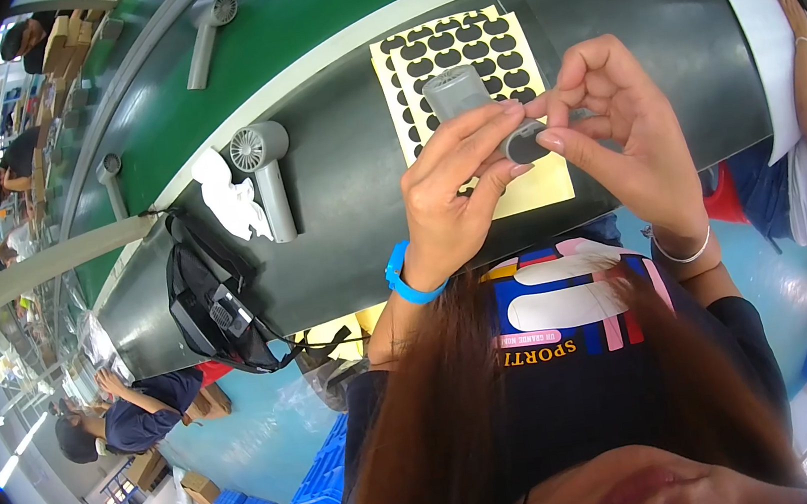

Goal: The person applies small circular stickers from a sticker sheet onto electronic components by hand.

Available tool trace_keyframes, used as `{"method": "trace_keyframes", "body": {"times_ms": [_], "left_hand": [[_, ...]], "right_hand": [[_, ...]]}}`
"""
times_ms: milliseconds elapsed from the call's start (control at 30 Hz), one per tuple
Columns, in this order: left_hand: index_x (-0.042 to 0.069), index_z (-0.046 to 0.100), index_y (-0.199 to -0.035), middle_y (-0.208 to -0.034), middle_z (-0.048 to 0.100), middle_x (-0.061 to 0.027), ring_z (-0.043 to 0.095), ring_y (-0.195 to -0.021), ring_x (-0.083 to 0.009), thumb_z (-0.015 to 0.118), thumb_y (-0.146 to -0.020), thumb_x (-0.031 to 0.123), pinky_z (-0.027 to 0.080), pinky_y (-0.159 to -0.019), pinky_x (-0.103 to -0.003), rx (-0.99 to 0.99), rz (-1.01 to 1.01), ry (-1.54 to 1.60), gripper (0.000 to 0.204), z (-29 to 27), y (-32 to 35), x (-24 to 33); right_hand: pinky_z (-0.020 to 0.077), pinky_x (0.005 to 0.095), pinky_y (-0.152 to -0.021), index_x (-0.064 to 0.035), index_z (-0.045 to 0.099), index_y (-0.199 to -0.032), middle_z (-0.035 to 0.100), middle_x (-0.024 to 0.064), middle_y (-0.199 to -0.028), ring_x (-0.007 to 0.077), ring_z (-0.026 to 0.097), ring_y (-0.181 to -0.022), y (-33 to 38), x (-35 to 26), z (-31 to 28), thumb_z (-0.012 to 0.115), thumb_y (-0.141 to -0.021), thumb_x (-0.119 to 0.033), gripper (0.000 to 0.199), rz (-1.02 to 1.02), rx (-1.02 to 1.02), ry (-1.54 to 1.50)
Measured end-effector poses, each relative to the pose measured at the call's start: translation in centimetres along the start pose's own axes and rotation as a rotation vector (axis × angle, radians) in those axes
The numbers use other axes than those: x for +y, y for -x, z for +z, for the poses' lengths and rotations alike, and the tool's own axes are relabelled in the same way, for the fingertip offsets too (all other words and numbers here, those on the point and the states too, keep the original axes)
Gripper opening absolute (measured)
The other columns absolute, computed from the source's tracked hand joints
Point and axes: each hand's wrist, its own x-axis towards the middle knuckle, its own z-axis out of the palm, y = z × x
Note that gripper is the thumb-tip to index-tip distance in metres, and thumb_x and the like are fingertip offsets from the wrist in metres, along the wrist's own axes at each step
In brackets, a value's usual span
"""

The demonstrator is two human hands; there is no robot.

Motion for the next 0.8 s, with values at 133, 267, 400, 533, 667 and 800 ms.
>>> {"method": "trace_keyframes", "body": {"times_ms": [133, 267, 400, 533, 667, 800], "left_hand": [[-0.001, 0.064, -0.114, -0.115, 0.06, -0.015, 0.065, -0.08, -0.0162, 0.063, -0.074, -0.013, 0.058, -0.069, -0.027, 0.017, -0.021, 0.008, 0.041, 0.1, -0.2, 0.4], [-0.001, 0.064, -0.113, -0.115, 0.06, -0.0152, 0.065, -0.078, -0.0156, 0.064, -0.073, -0.013, 0.058, -0.069, -0.027, 0.02, -0.024, 0.024, 0.042, 0.2, -0.2, 0.3], [-0.001, 0.064, -0.113, -0.115, 0.06, -0.0154, 0.065, -0.079, -0.0152, 0.067, -0.074, -0.01, 0.058, -0.069, -0.027, 0.018, -0.022, 0.032, 0.04, 0.3, -0.2, 0.3], [-0.003, 0.064, -0.111, -0.114, 0.06, -0.0152, 0.065, -0.079, -0.0129, 0.07, -0.075, -0.006, 0.058, -0.068, -0.026, 0.056, -0.048, 0.086, 0.037, 0.5, -0.3, 0.6], [-0.003, 0.065, -0.11, -0.114, 0.06, -0.0149, 0.064, -0.077, -0.0109, 0.07, -0.076, -0.006, 0.056, -0.067, -0.024, 0.062, -0.077, 0.076, 0.035, 0.4, -0.2, 0.8], [-0.003, 0.065, -0.11, -0.114, 0.06, -0.0148, 0.064, -0.076, -0.0105, 0.07, -0.076, -0.006, 0.056, -0.067, -0.023, 0.049, -0.073, 0.082, 0.035, 0.5, -0.3, 0.7]], "right_hand": [[0.0503, 0.0237, -0.078, -0.0057, 0.044, -0.104, 0.055, 0.0027, -0.085, 0.0147, 0.061, -0.099, 0.1, -0.3, 0.0, 0.063, -0.081, 0.006, 0.032, 0.0, 0.009, 0.009], [0.05, 0.0234, -0.077, -0.0058, 0.044, -0.104, 0.055, 0.0027, -0.085, 0.0145, 0.061, -0.098, 0.1, -0.4, 0.1, 0.063, -0.081, 0.007, 0.032, 0.004, 0.022, 0.009], [0.0505, 0.0242, -0.079, -0.0049, 0.044, -0.105, 0.056, 0.0031, -0.086, 0.0145, 0.061, -0.097, 0.1, -0.4, 0.3, 0.063, -0.081, 0.007, 0.033, -0.012, 0.033, 0.034], [0.0517, 0.0269, -0.081, -0.0025, 0.044, -0.107, 0.056, 0.0051, -0.087, 0.0151, 0.063, -0.094, 0.4, -0.4, 0.3, 0.063, -0.081, 0.007, 0.033, -0.084, 0.044, 0.178], [0.0523, 0.0283, -0.08, -0.0013, 0.045, -0.11, 0.057, 0.0065, -0.088, 0.0156, 0.064, -0.092, 0.7, -0.4, 0.5, 0.061, -0.082, 0.008, 0.034, -0.156, 0.074, 0.272], [0.0521, 0.0286, -0.08, -0.0007, 0.044, -0.114, 0.058, 0.0068, -0.09, 0.0158, 0.063, -0.089, 1.0, -0.4, 0.6, 0.06, -0.083, 0.008, 0.036, -0.15, 0.088, 0.293]]}}
